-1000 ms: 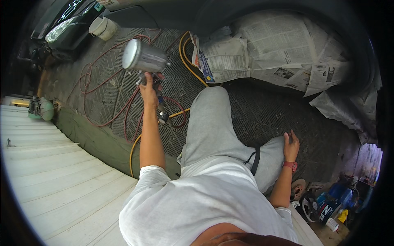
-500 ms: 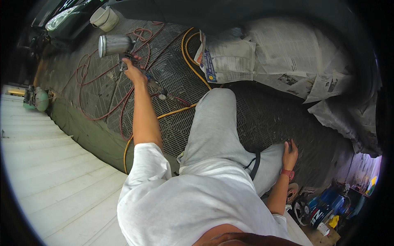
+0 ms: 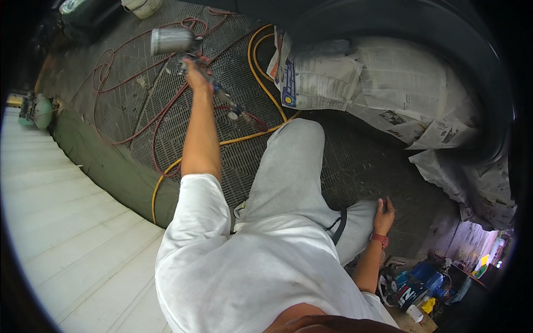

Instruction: The person uses a spray gun to apply paint to a car bumper that is covered with newspaper for masking. The person moves around the bumper, spraying different sections to ensure even coverage.

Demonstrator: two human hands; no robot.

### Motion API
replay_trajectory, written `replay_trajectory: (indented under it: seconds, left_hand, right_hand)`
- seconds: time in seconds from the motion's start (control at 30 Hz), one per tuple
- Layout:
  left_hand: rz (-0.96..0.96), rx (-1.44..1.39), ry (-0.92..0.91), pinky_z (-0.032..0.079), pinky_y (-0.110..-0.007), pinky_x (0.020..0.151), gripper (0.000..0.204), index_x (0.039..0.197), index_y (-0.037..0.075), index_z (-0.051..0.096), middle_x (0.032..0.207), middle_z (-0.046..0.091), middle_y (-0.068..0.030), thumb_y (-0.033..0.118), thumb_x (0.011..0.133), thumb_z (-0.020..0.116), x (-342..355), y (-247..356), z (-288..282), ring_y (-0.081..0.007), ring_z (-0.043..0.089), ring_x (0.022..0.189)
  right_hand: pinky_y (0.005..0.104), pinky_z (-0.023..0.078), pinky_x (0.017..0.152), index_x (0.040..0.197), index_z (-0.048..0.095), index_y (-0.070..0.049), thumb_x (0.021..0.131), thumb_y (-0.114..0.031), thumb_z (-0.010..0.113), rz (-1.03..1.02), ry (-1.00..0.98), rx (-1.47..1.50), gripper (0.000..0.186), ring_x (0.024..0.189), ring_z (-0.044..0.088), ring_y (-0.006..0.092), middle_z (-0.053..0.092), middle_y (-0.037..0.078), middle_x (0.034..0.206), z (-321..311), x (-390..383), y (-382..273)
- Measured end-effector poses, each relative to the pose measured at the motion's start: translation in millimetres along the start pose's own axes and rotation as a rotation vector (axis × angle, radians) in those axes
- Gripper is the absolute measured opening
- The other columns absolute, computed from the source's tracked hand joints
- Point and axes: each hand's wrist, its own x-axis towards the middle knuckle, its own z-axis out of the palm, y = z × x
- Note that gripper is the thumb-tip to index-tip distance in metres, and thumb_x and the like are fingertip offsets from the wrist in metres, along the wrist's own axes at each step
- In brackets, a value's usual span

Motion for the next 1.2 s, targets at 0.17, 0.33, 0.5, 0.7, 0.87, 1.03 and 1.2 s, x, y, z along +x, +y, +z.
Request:
replay_trajectory:
  seconds: [0.17,0.33,0.5,0.7,0.87,1.03,1.2]
  left_hand:
    - [-0.091,0.085,-0.291,0.043,-0.027,0.059,0.058,0.124,0.006,0.066,0.102,0.074,-0.0053,0.061,0.106,0.054,-98.6,-32.0,14.4,-0.0140,0.068,0.090]
    - [-0.159,0.238,-0.510,0.043,-0.027,0.056,0.057,0.120,0.006,0.069,0.098,0.077,-0.0055,0.060,0.105,0.058,-141.5,-31.3,20.8,-0.0134,0.070,0.088]
    - [-0.097,0.262,-0.348,0.044,-0.028,0.056,0.055,0.118,0.005,0.071,0.095,0.076,-0.0066,0.056,0.107,0.057,-105.0,-28.2,27.0,-0.0139,0.071,0.087]
    - [-0.011,0.224,-0.004,0.043,-0.028,0.057,0.053,0.113,0.003,0.070,0.095,0.075,-0.0056,0.053,0.111,0.052,-71.2,-1.3,28.3,-0.0140,0.070,0.086]
    - [0.010,0.164,-0.156,0.043,-0.027,0.056,0.053,0.116,0.004,0.068,0.100,0.075,-0.0060,0.054,0.111,0.052,-96.7,37.0,22.5,-0.0128,0.069,0.089]
    - [-0.046,0.247,-0.434,0.043,-0.025,0.055,0.056,0.124,0.007,0.066,0.105,0.076,-0.0065,0.059,0.106,0.056,-159.7,91.2,36.6,-0.0138,0.070,0.087]
    - [0.048,0.343,-0.356,0.043,-0.027,0.058,0.057,0.123,0.003,0.067,0.103,0.076,-0.0087,0.056,0.108,0.055,-165.2,118.7,45.8,-0.0160,0.071,0.092]
  right_hand:
    - [0.0445,0.049,0.108,0.136,0.069,0.002,0.100,-0.034,0.074,-0.001,-0.008,-0.028,0.051,0.122,0.068,0.0391,0.073,0.026,0.126,2.3,3.4,3.4]
    - [0.0416,0.051,0.106,0.134,0.070,0.002,0.101,-0.036,0.072,-0.002,-0.018,-0.070,0.051,0.122,0.070,0.0361,0.073,0.026,0.128,3.8,6.2,1.9]
    - [0.0459,0.050,0.108,0.136,0.070,0.001,0.101,-0.036,0.072,-0.028,0.002,-0.066,0.051,0.123,0.067,0.0413,0.072,0.028,0.128,3.3,5.0,3.9]
    - [0.0461,0.050,0.107,0.135,0.070,0.001,0.100,-0.035,0.073,0.001,0.012,-0.023,0.050,0.121,0.068,0.0405,0.071,0.027,0.128,5.1,3.2,10.0]
    - [0.0457,0.051,0.107,0.134,0.070,0.002,0.100,-0.035,0.073,-0.024,0.035,-0.009,0.050,0.120,0.068,0.0395,0.073,0.026,0.126,6.0,4.2,6.4]
    - [0.0453,0.051,0.106,0.134,0.070,0.003,0.101,-0.035,0.072,-0.024,0.039,-0.024,0.051,0.120,0.069,0.0383,0.074,0.025,0.123,4.0,6.8,-0.6]
    - [0.0446,0.051,0.106,0.135,0.070,0.002,0.101,-0.036,0.072,-0.017,0.026,0.031,0.051,0.119,0.069,0.0369,0.075,0.024,0.123,7.5,11.7,2.4]
